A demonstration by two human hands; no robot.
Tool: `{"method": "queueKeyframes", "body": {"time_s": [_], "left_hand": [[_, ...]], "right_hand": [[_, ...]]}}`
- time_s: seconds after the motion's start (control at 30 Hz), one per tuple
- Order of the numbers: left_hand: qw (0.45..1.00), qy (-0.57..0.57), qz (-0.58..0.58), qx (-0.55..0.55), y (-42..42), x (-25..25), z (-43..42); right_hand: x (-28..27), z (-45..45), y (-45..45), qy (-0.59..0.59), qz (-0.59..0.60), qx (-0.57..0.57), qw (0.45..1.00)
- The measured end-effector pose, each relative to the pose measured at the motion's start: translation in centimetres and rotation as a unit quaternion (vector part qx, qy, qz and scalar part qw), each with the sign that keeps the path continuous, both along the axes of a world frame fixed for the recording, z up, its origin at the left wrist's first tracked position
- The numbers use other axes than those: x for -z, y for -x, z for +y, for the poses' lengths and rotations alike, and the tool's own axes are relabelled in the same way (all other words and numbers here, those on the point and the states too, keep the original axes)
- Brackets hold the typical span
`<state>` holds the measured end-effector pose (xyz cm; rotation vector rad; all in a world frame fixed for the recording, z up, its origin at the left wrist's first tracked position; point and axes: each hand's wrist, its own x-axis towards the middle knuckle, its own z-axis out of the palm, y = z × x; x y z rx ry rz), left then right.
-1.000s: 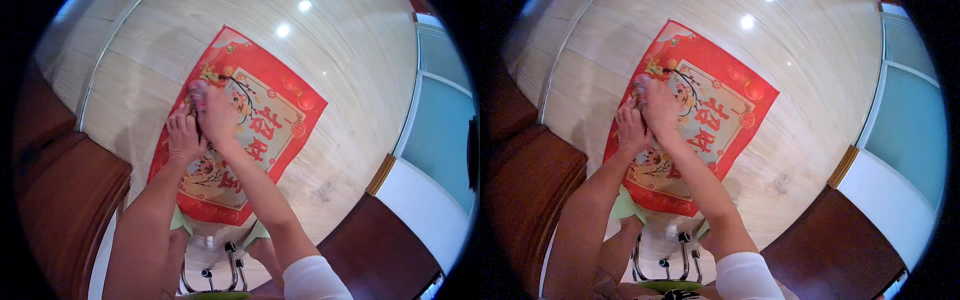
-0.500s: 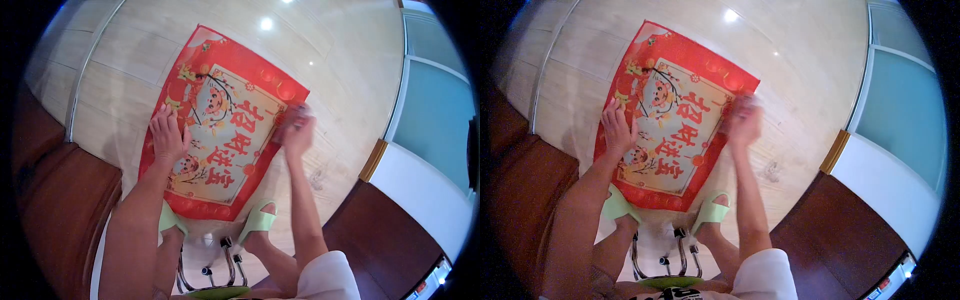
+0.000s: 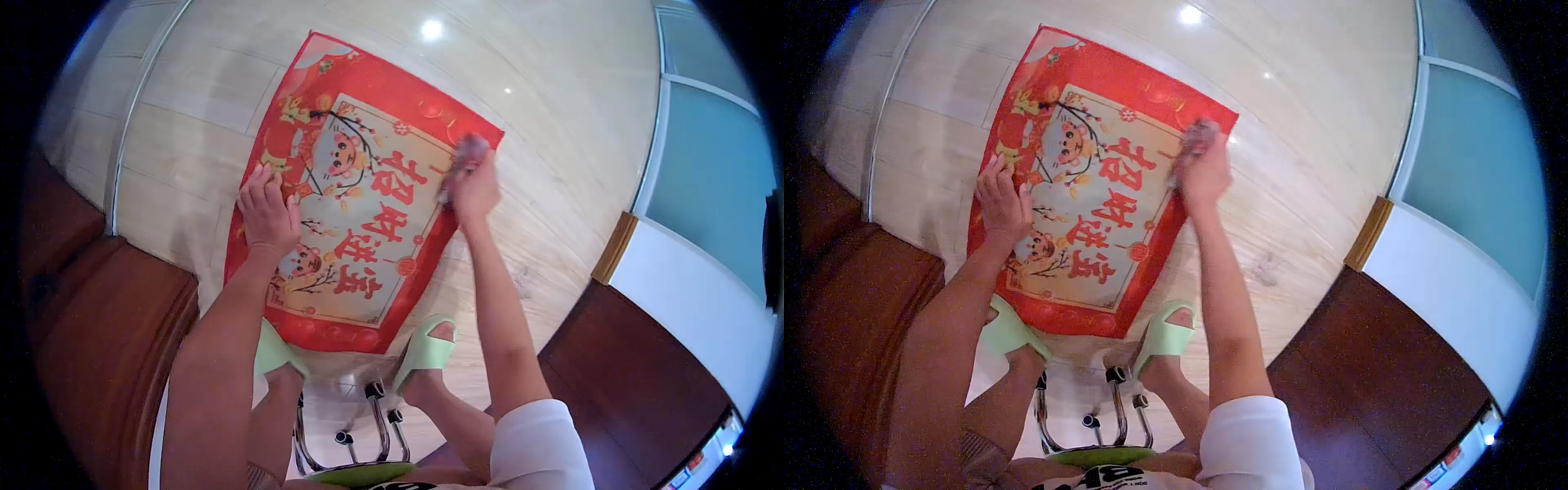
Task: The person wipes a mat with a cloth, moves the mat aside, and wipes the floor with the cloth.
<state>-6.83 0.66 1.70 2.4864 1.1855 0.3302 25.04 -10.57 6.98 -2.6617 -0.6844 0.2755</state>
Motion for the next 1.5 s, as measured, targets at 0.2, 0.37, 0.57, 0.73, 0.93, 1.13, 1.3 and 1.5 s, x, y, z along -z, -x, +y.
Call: {"method": "queueKeyframes", "body": {"time_s": [0.2,0.37,0.57,0.73,0.93,1.13,1.3,1.5], "left_hand": [[1.000,-0.015,0.001,-0.005,0.1,0.5,0.2],[0.999,-0.037,0.010,0.001,-0.1,0.3,0.0],[0.999,-0.047,0.007,0.006,0.1,0.1,0.0],[0.999,-0.027,0.036,0.001,-0.1,0.7,0.0],[0.997,-0.064,0.048,0.009,-0.3,0.4,-0.2],[0.996,-0.080,0.032,0.013,-0.2,1.1,-0.2],[0.996,-0.071,0.045,0.000,-0.1,1.4,-0.4],[0.997,-0.072,0.033,0.005,-0.3,0.7,-0.5]], "right_hand": [[-1.4,-3.8,-3.8,0.053,-0.068,0.066,0.994],[1.4,2.3,11.0,0.022,0.079,-0.242,0.967],[-0.6,-2.5,4.2,0.081,0.099,-0.166,0.978],[-5.7,-11.1,-4.8,0.179,0.053,-0.055,0.981],[-6.1,-9.4,9.7,0.009,0.193,-0.249,0.949],[2.3,-5.4,17.8,0.121,0.078,-0.433,0.890],[-0.1,-12.4,1.7,0.038,0.052,-0.082,0.995],[-6.4,-13.9,3.7,0.127,0.077,0.000,0.989]]}}
